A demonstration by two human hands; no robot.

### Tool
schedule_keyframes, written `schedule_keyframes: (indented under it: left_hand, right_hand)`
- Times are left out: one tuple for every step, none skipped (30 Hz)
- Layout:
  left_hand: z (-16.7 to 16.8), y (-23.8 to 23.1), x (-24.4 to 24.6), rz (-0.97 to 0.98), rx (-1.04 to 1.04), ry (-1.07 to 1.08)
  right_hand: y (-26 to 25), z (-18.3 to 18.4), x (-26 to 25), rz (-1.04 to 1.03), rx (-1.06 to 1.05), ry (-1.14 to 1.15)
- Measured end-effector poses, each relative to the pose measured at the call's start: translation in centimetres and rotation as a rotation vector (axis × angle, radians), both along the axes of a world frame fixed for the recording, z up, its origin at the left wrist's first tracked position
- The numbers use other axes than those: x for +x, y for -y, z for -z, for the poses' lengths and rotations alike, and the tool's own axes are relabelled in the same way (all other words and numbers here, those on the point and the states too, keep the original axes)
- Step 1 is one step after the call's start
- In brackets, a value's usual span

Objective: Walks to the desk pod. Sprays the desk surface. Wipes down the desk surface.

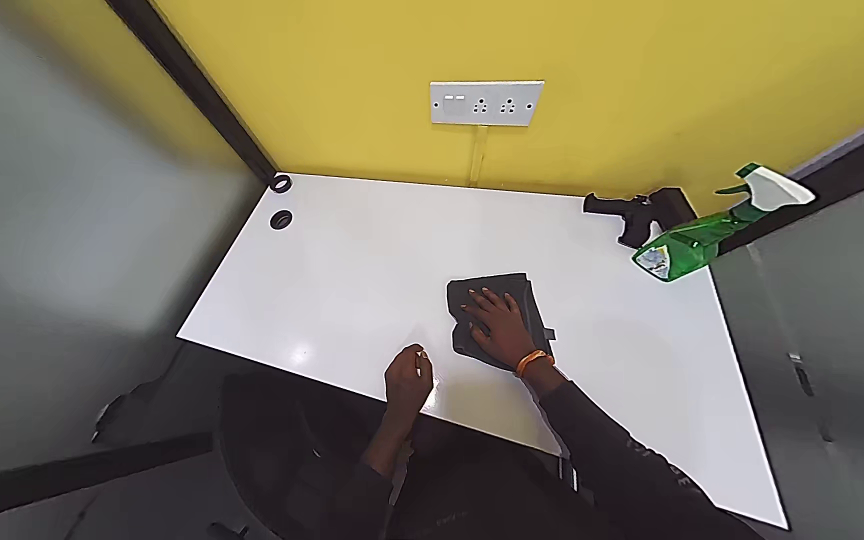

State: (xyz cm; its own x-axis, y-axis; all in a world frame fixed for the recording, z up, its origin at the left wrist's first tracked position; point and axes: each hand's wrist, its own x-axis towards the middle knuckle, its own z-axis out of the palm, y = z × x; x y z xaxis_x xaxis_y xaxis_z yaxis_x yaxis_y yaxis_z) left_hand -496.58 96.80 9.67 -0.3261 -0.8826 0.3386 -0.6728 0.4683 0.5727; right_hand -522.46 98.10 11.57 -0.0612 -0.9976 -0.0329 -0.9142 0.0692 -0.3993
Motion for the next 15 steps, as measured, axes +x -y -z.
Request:
schedule_keyframes:
  left_hand:
    - [0.0, 0.0, -0.1, -0.011, 0.019, 0.009]
    - [-0.1, -0.1, -0.2, -0.022, 0.035, 0.016]
    - [-0.2, -0.1, -0.3, -0.030, 0.037, 0.019]
    - [-0.2, -0.1, -0.3, -0.036, 0.034, 0.023]
    - [-0.2, -0.2, -0.3, -0.039, 0.027, 0.030]
    - [-0.2, -0.3, -0.3, -0.042, 0.022, 0.035]
    - [-0.2, -0.3, -0.3, -0.046, 0.018, 0.039]
    - [-0.2, -0.3, -0.4, -0.051, 0.012, 0.042]
    - [-0.2, -0.3, -0.5, -0.054, 0.010, 0.043]
    - [-0.2, -0.4, -0.6, -0.060, 0.010, 0.048]
    - [-0.3, -0.4, -0.6, -0.068, 0.006, 0.054]
    - [-0.3, -0.4, -0.8, -0.075, 0.005, 0.055]
    - [-0.3, -0.4, -0.8, -0.084, 0.002, 0.058]
    - [-0.2, -0.5, -0.7, -0.093, 0.002, 0.063]
    - [-0.2, -0.5, -0.7, -0.102, 0.000, 0.066]
  right_hand:
    - [-0.2, 0.0, -0.1, -0.009, 0.005, -0.002]
    - [-0.5, -0.1, -0.2, -0.020, 0.014, 0.003]
    - [-0.8, -0.2, -0.3, -0.033, 0.020, 0.013]
    - [-1.3, -0.2, -0.5, -0.044, 0.017, 0.021]
    - [-1.8, -0.2, -0.6, -0.056, 0.017, 0.029]
    - [-2.5, -0.1, -0.7, -0.071, 0.019, 0.033]
    - [-3.2, -0.1, -0.9, -0.086, 0.020, 0.037]
    - [-4.0, 0.0, -1.3, -0.100, 0.018, 0.045]
    - [-5.0, 0.0, -1.6, -0.109, 0.010, 0.055]
    - [-6.2, 0.1, -2.0, -0.117, 0.000, 0.061]
    - [-7.4, 0.1, -2.4, -0.126, -0.001, 0.064]
    - [-8.7, 0.1, -2.9, -0.135, -0.001, 0.061]
    - [-10.1, 0.3, -3.3, -0.142, -0.007, 0.056]
    - [-11.5, 0.5, -3.7, -0.147, -0.020, 0.053]
    - [-12.7, 0.6, -4.1, -0.154, -0.023, 0.051]
